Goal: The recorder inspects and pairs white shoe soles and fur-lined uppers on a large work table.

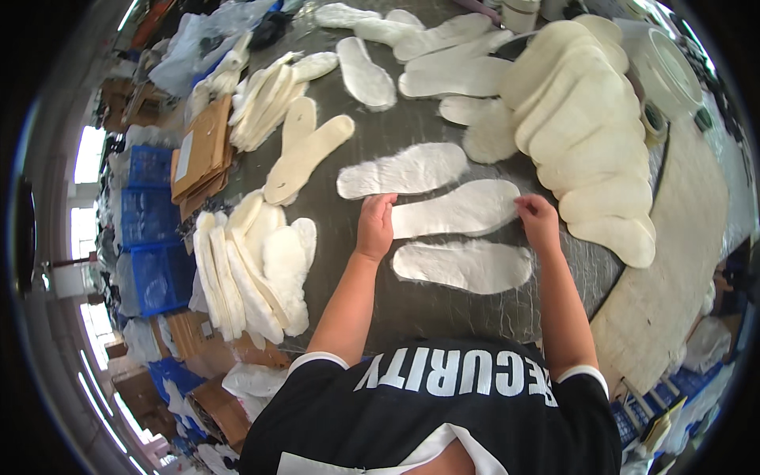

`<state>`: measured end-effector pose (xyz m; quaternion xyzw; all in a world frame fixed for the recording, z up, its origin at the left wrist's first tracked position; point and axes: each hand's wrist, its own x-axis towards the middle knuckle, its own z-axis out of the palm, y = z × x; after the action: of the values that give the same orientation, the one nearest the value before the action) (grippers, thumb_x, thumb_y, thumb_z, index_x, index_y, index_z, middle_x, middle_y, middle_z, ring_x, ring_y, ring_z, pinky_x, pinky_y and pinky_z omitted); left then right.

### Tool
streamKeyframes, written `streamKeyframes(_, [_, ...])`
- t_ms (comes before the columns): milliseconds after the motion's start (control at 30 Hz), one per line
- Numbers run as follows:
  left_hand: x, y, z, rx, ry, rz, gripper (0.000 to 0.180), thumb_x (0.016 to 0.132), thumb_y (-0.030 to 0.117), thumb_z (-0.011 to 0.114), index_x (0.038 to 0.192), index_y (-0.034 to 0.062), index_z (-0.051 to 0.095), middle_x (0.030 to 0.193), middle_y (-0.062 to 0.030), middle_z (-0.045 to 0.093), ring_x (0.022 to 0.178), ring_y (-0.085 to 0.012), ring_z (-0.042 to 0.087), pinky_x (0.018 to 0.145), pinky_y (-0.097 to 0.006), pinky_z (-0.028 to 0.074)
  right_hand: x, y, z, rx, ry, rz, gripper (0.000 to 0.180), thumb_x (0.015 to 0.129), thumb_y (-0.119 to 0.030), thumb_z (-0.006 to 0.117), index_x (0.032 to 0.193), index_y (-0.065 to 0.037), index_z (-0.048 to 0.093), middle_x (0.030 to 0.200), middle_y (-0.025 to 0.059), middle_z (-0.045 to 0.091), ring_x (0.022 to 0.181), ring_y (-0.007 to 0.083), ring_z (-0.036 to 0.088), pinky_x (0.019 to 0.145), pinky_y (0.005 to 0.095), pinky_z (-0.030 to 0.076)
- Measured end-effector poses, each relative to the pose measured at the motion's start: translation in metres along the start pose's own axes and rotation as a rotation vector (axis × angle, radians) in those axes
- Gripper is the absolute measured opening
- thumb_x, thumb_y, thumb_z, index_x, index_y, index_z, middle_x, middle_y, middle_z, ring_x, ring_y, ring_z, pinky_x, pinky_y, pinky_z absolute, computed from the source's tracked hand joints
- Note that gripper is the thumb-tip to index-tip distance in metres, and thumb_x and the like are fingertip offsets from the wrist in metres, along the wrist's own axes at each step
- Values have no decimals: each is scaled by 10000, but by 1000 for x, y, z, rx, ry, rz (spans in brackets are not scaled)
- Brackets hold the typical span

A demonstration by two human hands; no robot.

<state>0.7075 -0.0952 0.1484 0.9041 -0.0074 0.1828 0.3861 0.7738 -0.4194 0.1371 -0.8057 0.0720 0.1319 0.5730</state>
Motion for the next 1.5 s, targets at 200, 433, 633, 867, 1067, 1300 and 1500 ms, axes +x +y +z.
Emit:
streamKeyframes(200, [31,-50,-72,317,365,-58,72,817,76,613,872,34,595,892,-120,600,884,-319,539,833,-422,411,-17,-4,6,-240,112,-186,174,835,13,549,981,-20,639,891,69,564,608,138,517,592,265,433])
streamKeyframes(433, [100,-110,-165,852,-380,-569,1102,565,323,851,1456,169,221,1415,-213,329,1339,-362,280,1089,-511,240,-31,-35,16,-401,201,-261,197,825,0,573,1015,-36,612,958,83,552,601,150,492,584,275,424])
streamKeyframes(633, [121,-111,-203,-277,-195,-648,927,705,283,772,1421,1,254,1195,-171,532,1143,-333,525,974,-382,431,-33,-42,18,-340,234,-365,173,813,26,573,975,-25,608,971,76,562,626,144,506,589,271,432])
streamKeyframes(867, [102,-46,-162,-1545,-305,-643,903,753,660,589,1343,12,370,1197,-238,524,1067,-419,549,916,-621,434,-44,-84,54,-108,-8,-480,191,773,82,592,932,-18,626,943,77,587,709,155,563,609,242,443])
streamKeyframes(1067, [83,35,-105,-1984,-83,-648,835,779,619,587,1328,30,369,1226,-248,473,1123,-453,473,954,-663,378,-59,-143,110,78,-307,-611,392,725,45,692,1084,-49,566,1095,116,544,905,229,573,772,317,487])
streamKeyframes(1300, [53,70,-80,-2170,-76,-746,837,824,629,529,1313,-25,347,1287,-312,400,1153,-511,442,965,-597,432,-54,-172,111,89,-261,-722,506,698,-8,735,1156,-92,536,1315,136,478,1193,338,485,963,392,443])
streamKeyframes(1500, [43,83,-74,-2207,-164,-675,791,846,592,522,1344,4,345,1320,-248,423,1154,-478,468,897,-554,481,-51,-176,110,134,-238,-870,369,690,-5,726,1033,-99,627,1233,82,560,1208,315,477,978,429,422])
